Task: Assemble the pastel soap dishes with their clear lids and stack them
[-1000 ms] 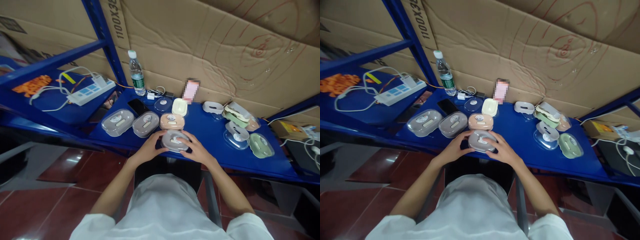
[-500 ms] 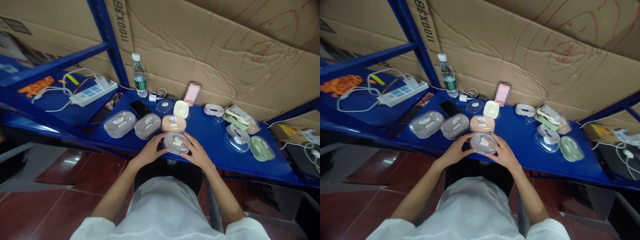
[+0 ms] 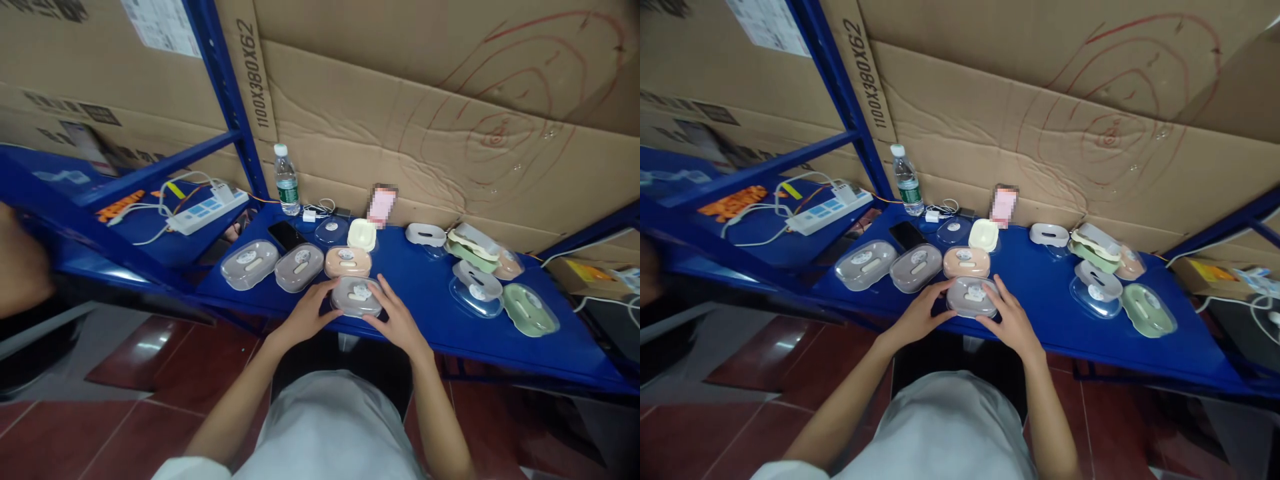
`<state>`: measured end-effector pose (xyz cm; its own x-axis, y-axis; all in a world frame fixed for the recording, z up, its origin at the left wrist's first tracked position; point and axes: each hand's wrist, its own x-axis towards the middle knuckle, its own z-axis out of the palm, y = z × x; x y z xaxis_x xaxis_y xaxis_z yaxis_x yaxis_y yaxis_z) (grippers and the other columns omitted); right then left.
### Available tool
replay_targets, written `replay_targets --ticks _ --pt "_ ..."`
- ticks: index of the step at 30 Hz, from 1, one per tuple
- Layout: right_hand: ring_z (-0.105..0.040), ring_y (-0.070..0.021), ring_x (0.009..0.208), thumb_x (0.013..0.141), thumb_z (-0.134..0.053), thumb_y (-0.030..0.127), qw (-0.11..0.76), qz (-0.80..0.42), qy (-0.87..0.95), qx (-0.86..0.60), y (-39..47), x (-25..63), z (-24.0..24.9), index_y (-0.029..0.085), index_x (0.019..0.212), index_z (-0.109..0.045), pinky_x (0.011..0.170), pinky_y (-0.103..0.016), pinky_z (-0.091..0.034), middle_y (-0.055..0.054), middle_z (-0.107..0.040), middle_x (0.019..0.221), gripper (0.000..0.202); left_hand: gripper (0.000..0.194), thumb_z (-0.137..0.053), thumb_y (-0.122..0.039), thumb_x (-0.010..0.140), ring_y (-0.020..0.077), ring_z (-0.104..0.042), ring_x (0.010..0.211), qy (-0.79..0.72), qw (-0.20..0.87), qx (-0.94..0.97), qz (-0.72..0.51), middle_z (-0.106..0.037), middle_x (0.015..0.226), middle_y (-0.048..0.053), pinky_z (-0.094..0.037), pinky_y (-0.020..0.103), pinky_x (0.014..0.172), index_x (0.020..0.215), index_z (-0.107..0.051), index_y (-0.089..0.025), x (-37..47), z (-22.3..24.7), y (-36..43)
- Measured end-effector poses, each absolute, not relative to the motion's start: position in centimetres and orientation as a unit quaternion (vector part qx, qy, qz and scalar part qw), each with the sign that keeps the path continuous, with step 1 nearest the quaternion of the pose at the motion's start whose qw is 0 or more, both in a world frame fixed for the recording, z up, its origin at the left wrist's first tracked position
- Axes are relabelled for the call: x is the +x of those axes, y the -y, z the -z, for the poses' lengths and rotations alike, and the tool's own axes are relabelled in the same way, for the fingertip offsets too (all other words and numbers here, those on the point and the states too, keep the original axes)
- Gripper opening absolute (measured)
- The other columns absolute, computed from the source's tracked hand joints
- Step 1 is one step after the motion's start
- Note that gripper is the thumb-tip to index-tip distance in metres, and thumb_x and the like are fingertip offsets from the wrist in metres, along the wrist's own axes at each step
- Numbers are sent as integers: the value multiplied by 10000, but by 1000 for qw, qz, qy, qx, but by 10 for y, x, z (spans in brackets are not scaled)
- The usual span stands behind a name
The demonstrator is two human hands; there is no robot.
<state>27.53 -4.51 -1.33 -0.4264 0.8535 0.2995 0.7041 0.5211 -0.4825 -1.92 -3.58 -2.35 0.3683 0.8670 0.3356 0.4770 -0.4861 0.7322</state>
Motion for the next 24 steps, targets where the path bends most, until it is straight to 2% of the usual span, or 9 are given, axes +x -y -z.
replay_targets --ticks 4,9,13,16,18,20,24 --pt "-351 -331 1621 1001 -680 578 275 -199 810 -478 40 280 16 356 1683 -379 1291 -555 -383 -94 -282 1782 778 643 -734 -408 998 294 -568 1434 -428 261 784 -366 -576 1547 108 -503 520 1203 1564 -445 -304 -17 25 37" --pt "-332 -323 1631 1004 -663 593 281 -227 797 -485 39 281 17 356 1674 -397 1308 -555 -347 -94 -308 1773 758 663 -767 -365 971 298 -574 1421 -428 251 786 -368 -591 1511 113 -523 531 1183 1546 -445 -298 -15 27 36" --pt "-285 -320 1650 1031 -625 567 261 -230 811 -471 42 280 12 361 1693 -346 1312 -567 -331 -83 -241 1798 747 619 -826 -338 913 314 -540 1464 -426 255 783 -375 -537 1560 136 -482 559 1224 1443 -511 -280 -15 25 40" --pt "-188 -318 1678 1059 -576 551 238 -223 825 -462 40 280 8 389 1694 -333 1335 -603 -258 -49 -176 1815 699 506 -814 -313 910 327 -478 1532 -413 249 787 -384 -453 1649 155 -447 560 1254 1346 -563 -257 -15 20 44" --pt "-151 -311 1685 1083 -521 554 239 -226 828 -454 35 279 4 404 1672 -384 1340 -604 -241 -28 -168 1817 623 429 -785 -292 925 308 -510 1510 -406 237 791 -391 -486 1627 147 -466 529 1240 1303 -585 -253 -14 17 46" --pt "-172 -291 1683 1116 -430 543 262 -223 822 -454 27 276 -2 393 1652 -429 1340 -582 -259 -24 -201 1811 557 402 -788 -291 915 295 -571 1451 -412 217 794 -391 -548 1569 133 -507 493 1201 1274 -611 -254 -14 13 50" --pt "-220 -266 1673 1149 -291 495 292 -170 814 -472 6 260 -17 338 1685 -377 1349 -577 -236 -50 -285 1786 565 425 -835 -339 866 322 -654 1341 -475 155 792 -351 -615 1509 101 -575 504 1106 1248 -660 -280 -17 9 64"
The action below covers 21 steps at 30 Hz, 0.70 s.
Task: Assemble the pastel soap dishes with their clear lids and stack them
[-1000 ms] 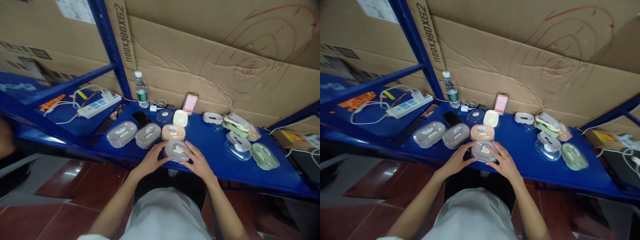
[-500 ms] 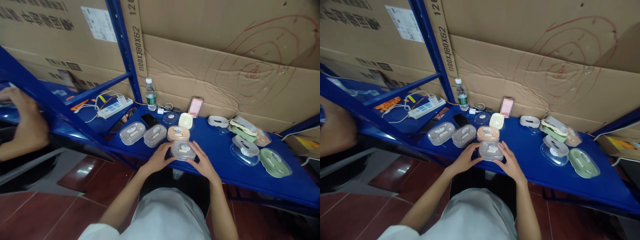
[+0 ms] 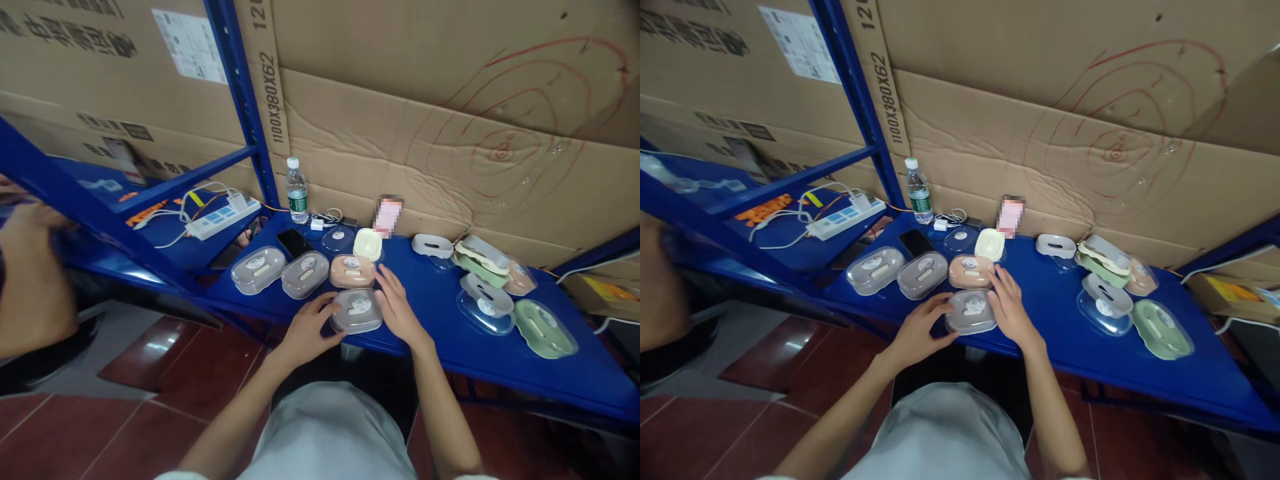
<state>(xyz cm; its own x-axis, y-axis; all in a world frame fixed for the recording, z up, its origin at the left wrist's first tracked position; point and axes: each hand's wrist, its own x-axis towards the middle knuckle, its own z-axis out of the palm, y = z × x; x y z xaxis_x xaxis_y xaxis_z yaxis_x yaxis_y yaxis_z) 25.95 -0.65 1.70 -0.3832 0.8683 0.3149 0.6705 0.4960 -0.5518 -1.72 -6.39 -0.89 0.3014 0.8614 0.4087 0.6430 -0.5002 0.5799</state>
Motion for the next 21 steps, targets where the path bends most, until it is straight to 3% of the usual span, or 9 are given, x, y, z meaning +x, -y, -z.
replay_targets --ticks 7,11,15,21 --pt "-219 -266 1671 1154 -294 460 203 -108 853 -469 -8 232 -16 316 1689 -361 1333 -595 -243 -33 -333 1767 558 299 -731 -394 959 313 -678 1292 -559 96 731 -379 -608 1471 105 -624 457 1009 1212 -625 -274 -43 13 96" --pt "-338 -291 1621 1130 -397 456 220 -54 835 -502 10 250 -9 342 1648 -441 1319 -594 -263 -37 -431 1719 532 330 -726 -464 970 333 -665 1287 -577 86 713 -390 -587 1459 120 -641 453 953 1217 -610 -278 -46 18 97" --pt "-381 -335 1593 1109 -440 486 234 -21 790 -567 32 305 -2 359 1639 -456 1283 -625 -302 -57 -479 1686 545 369 -744 -532 955 329 -690 1146 -578 46 721 -378 -606 1418 126 -627 490 951 1219 -664 -285 -36 24 86" --pt "-284 -385 1639 1115 -418 492 270 52 715 -643 50 350 -14 264 1729 -243 1270 -700 -261 -153 -408 1719 678 341 -673 -455 1024 278 -692 1038 -558 23 755 -343 -606 1441 138 -589 466 944 1319 -673 -283 6 24 57"
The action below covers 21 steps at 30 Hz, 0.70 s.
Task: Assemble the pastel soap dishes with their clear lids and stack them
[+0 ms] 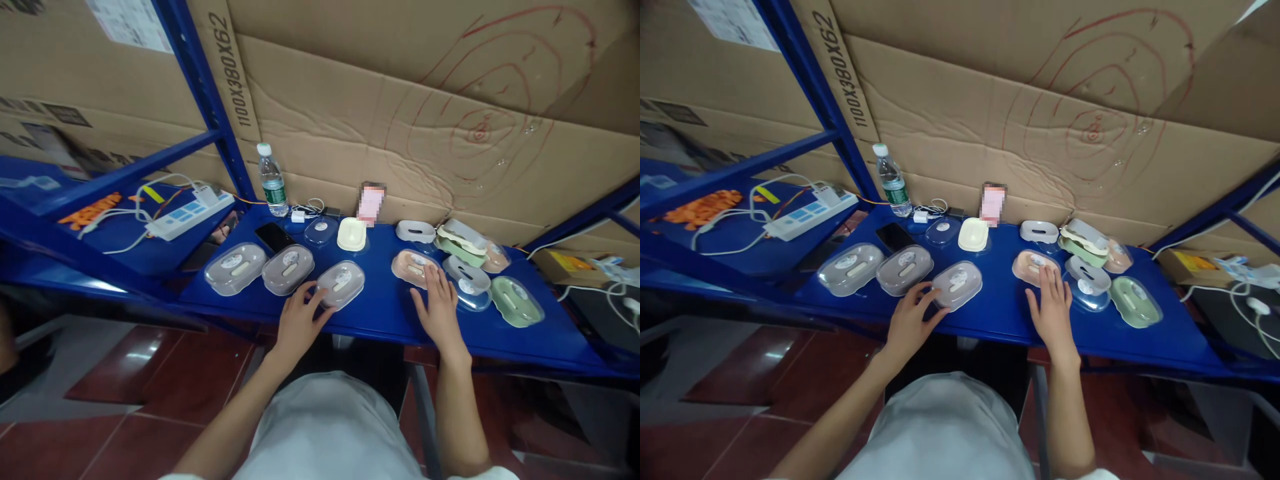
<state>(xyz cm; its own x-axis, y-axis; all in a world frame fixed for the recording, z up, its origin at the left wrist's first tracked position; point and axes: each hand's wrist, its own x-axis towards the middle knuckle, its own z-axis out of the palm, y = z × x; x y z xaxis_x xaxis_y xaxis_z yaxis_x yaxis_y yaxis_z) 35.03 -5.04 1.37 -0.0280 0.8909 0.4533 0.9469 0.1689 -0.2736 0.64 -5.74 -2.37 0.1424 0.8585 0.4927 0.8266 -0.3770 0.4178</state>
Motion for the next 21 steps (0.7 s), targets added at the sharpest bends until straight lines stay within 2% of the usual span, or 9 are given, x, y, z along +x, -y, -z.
replay_targets --ticks 3,7,9,12,15,18,21 --pt "-316 -337 1634 1116 -435 491 266 3 762 -590 60 323 -19 310 1743 -171 1291 -623 -300 -113 -376 1742 703 436 -610 -420 1062 291 -695 1100 -537 46 789 -294 -619 1449 132 -563 476 976 1487 -594 -322 31 17 44" --pt "-297 -324 1643 1117 -442 508 234 -52 806 -541 65 286 -10 345 1739 -188 1309 -606 -288 -82 -313 1773 691 719 -569 -508 1072 349 -637 1307 -446 115 861 -217 -603 1537 117 -524 526 1062 1706 -266 -359 47 -2 21" --pt "-296 -331 1642 1119 -437 508 236 -45 800 -550 62 282 -3 350 1732 -226 1307 -621 -280 -83 -329 1766 667 733 -502 -497 1100 337 -605 1371 -429 130 864 -228 -560 1599 116 -502 518 1109 1732 -166 -337 50 -15 1" --pt "-325 -343 1626 1119 -432 500 242 -25 781 -575 53 292 6 359 1705 -318 1292 -639 -284 -84 -357 1754 613 659 -455 -387 1114 337 -522 1465 -448 89 849 -266 -487 1665 134 -439 524 1189 1723 -229 -278 56 -31 -40" --pt "-322 -360 1626 1120 -428 502 241 -3 763 -600 45 306 13 335 1649 -443 1279 -659 -286 -98 -324 1768 556 655 -559 -302 1051 393 -437 1527 -470 61 845 -247 -419 1705 181 -393 588 1216 1669 -362 -206 63 -34 -78" --pt "-272 -369 1646 1120 -424 507 248 4 753 -609 40 316 20 316 1629 -477 1277 -675 -281 -103 -269 1787 547 629 -648 -293 995 406 -499 1474 -470 66 850 -226 -541 1608 202 -427 584 1185 1589 -475 -179 65 -24 -88" --pt "-242 -360 1658 1119 -425 495 258 -2 758 -599 39 321 26 324 1654 -433 1284 -672 -277 -95 -219 1803 563 556 -618 -306 1017 385 -553 1428 -467 69 853 -221 -614 1530 189 -442 565 1172 1553 -517 -198 57 -12 -61"
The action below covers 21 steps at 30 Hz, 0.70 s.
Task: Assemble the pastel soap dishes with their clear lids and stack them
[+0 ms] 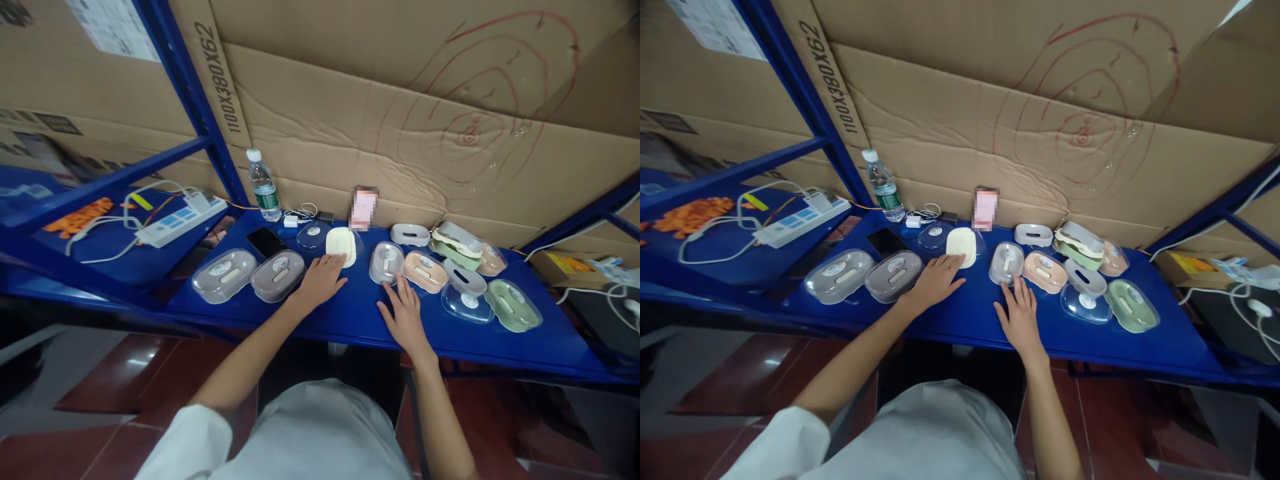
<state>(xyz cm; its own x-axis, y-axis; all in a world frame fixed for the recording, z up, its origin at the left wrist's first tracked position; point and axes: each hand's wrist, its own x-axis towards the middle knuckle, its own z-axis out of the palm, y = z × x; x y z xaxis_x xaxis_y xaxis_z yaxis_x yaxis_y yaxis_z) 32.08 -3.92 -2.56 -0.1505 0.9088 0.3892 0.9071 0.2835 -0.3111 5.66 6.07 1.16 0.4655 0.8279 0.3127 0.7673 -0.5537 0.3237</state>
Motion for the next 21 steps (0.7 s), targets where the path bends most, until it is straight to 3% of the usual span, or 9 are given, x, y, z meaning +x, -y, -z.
replay_targets --ticks 6,12,16,21 --pt "-231 -368 1660 1117 -431 485 252 -19 762 -596 39 324 28 303 1622 -489 1281 -659 -289 -95 -170 1815 540 355 -609 -395 1057 360 -582 1412 -467 73 849 -236 -677 1421 136 -501 524 1133 1375 -633 -240 17 7 34" --pt "-302 -374 1632 1100 -466 501 270 -52 757 -593 40 321 20 291 1545 -588 1276 -645 -313 -90 -209 1806 507 447 -757 -589 940 382 -607 1394 -464 106 833 -282 -695 1373 144 -503 577 1177 1200 -668 -236 -23 19 63" --pt "-455 -298 1558 1099 -477 478 319 -87 751 -571 47 325 9 294 1469 -651 1278 -542 -383 -72 -444 1707 448 293 -674 -446 1027 334 -613 1379 -463 114 819 -319 -679 1353 131 -515 544 1174 1232 -637 -239 -25 23 52" --pt "-618 -287 1396 1096 -492 398 359 9 724 -589 61 361 6 308 1320 -737 1218 -544 -445 -58 -709 1445 345 350 -635 -335 1042 338 -580 1405 -489 72 789 -366 -565 1499 145 -528 537 1161 1382 -588 -268 -16 31 46"
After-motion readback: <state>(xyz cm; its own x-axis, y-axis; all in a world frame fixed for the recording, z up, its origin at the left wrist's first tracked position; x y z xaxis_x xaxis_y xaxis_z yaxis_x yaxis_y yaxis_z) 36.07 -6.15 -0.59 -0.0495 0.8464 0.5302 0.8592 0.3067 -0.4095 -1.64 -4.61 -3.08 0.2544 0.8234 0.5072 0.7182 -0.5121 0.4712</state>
